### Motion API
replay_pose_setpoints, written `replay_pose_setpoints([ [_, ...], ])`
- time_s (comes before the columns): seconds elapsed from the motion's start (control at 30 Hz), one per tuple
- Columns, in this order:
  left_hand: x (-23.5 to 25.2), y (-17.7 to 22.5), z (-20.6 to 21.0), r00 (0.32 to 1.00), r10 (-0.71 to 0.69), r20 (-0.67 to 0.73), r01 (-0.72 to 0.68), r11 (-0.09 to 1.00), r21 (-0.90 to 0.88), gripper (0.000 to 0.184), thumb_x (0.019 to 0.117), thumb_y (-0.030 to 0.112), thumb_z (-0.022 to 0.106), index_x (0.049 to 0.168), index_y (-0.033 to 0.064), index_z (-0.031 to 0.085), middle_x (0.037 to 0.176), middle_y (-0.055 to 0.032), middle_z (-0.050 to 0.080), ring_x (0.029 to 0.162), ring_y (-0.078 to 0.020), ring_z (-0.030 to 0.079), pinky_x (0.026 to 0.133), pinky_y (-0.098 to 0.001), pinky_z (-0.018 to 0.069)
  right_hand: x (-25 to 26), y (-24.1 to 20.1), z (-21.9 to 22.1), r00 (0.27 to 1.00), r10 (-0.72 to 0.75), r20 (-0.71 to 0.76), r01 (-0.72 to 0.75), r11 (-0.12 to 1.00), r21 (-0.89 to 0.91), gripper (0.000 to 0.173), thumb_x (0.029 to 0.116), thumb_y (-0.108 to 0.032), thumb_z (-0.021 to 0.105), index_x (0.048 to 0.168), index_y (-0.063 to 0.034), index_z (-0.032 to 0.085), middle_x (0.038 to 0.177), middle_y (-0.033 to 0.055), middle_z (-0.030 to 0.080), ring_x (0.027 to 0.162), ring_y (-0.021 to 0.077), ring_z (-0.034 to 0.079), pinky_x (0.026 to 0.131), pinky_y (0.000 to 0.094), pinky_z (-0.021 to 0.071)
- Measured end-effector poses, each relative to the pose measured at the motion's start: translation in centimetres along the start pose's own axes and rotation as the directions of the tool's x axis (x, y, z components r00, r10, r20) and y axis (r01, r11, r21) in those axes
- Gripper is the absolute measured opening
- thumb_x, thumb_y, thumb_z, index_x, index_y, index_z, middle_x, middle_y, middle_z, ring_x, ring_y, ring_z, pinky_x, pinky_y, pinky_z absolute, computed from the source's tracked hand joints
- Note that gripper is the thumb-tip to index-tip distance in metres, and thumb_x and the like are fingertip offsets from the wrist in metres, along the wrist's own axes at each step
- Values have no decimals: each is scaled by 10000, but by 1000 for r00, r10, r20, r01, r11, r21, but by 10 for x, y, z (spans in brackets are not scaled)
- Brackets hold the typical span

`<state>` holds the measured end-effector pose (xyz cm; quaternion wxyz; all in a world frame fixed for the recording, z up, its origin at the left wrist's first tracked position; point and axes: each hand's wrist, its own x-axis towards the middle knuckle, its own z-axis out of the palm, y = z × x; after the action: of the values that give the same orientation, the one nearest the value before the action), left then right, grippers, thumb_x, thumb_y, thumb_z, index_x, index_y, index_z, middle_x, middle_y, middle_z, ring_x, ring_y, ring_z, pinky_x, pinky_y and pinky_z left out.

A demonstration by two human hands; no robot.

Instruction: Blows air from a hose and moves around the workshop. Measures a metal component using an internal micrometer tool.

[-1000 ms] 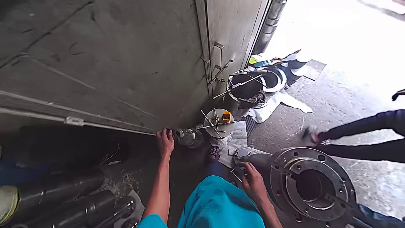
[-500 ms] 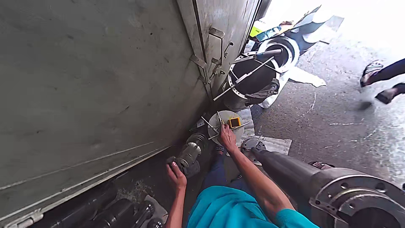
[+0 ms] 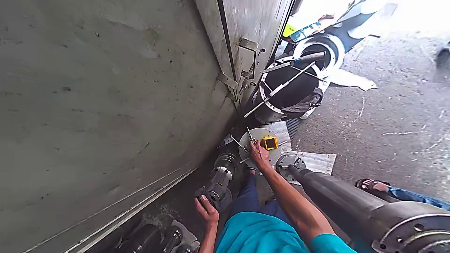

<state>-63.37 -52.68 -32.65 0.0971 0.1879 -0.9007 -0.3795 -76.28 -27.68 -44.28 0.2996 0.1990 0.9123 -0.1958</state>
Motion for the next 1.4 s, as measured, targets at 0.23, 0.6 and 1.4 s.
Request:
replay_pose_setpoints([
  [0.23, 0, 2, 2, 999, 23, -24, -22, 999, 37, 546, 1047, 254, 333, 1240, -197, 572, 1158, -304, 667, 1150, -203, 650, 1060, -286, 461, 1, -5, 2, 989, -111, -94, 119, 990, 74, 310, 1035, -149, 468, 1267, -37, 640, 1213, 254, 658, 1075, 427, 679, 824, 583, 551],
  [0.6, 0, -3, 5, 998, 38, -50, -42, 997, -72, 536, 1054, 251, 361, 1221, -221, 553, 1122, -279, 671, 1117, -86, 643, 1032, -209, 463, -113, 18, -45, 872, -377, -311, 447, 359, 819, 556, 936, -117, 670, 1451, -8, 490, 1130, 89, 719, 795, 149, 731, 636, 327, 641],
  [1.4, 1, -4, 2, 997, 74, -16, -75, 994, -84, 530, 1056, 233, 335, 1225, -223, 545, 1158, -297, 658, 1157, -112, 634, 1061, -213, 444, -32, 103, -62, 728, 60, -683, 270, 891, 366, 406, 914, -54, 671, 1316, -3, 656, 1184, 230, 694, 1010, 369, 702, 861, 552, 571],
])
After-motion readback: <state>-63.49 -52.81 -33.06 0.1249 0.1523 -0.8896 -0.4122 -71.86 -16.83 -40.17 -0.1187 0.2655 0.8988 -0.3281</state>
